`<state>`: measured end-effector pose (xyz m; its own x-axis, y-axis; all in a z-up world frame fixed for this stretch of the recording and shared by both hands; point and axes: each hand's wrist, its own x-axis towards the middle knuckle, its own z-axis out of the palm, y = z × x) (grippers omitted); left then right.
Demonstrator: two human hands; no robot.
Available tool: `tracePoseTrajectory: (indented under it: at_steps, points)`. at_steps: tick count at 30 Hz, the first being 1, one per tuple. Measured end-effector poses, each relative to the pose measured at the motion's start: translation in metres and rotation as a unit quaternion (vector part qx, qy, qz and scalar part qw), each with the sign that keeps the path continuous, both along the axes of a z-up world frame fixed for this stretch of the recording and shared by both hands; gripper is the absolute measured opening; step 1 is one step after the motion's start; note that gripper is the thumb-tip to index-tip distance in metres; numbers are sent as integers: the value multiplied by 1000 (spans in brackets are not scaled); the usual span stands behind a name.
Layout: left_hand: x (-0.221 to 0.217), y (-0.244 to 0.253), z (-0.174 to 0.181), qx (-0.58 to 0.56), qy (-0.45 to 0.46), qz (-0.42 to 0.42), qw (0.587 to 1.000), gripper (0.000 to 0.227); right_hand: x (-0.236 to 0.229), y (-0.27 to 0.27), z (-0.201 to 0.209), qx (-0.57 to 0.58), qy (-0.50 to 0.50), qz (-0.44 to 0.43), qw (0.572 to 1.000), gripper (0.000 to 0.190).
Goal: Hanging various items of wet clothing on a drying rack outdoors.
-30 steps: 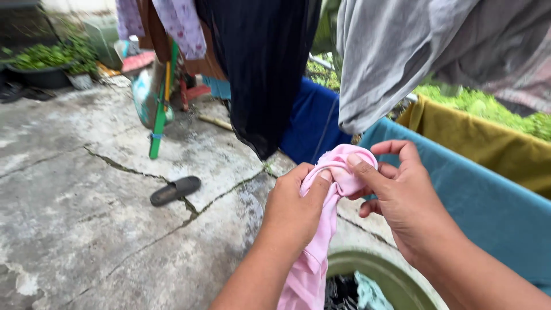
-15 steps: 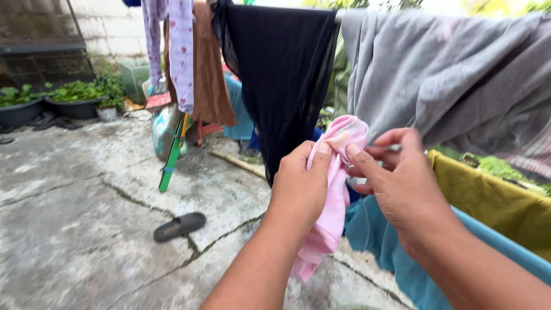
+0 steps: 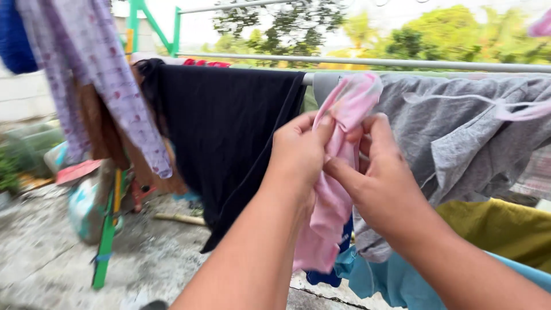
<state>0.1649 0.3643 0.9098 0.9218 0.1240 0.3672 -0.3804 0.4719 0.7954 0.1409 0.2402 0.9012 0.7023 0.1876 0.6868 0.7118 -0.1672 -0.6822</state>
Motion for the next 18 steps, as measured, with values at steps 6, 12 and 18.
tracePoseTrajectory:
  at_steps: [6, 12, 18]
  points:
    - [45, 10, 19, -53, -16, -113, 992, 14, 2, 26, 29, 9, -98, -129, 987, 25]
    - [51, 11, 56, -87, -36, -290, 952, 28, 5, 20, 59, 16, -153, -236, 959, 19]
    - [78, -9, 99, -44, -79, -267, 959, 32, 0, 9, 99, 33, -195, -263, 944, 20]
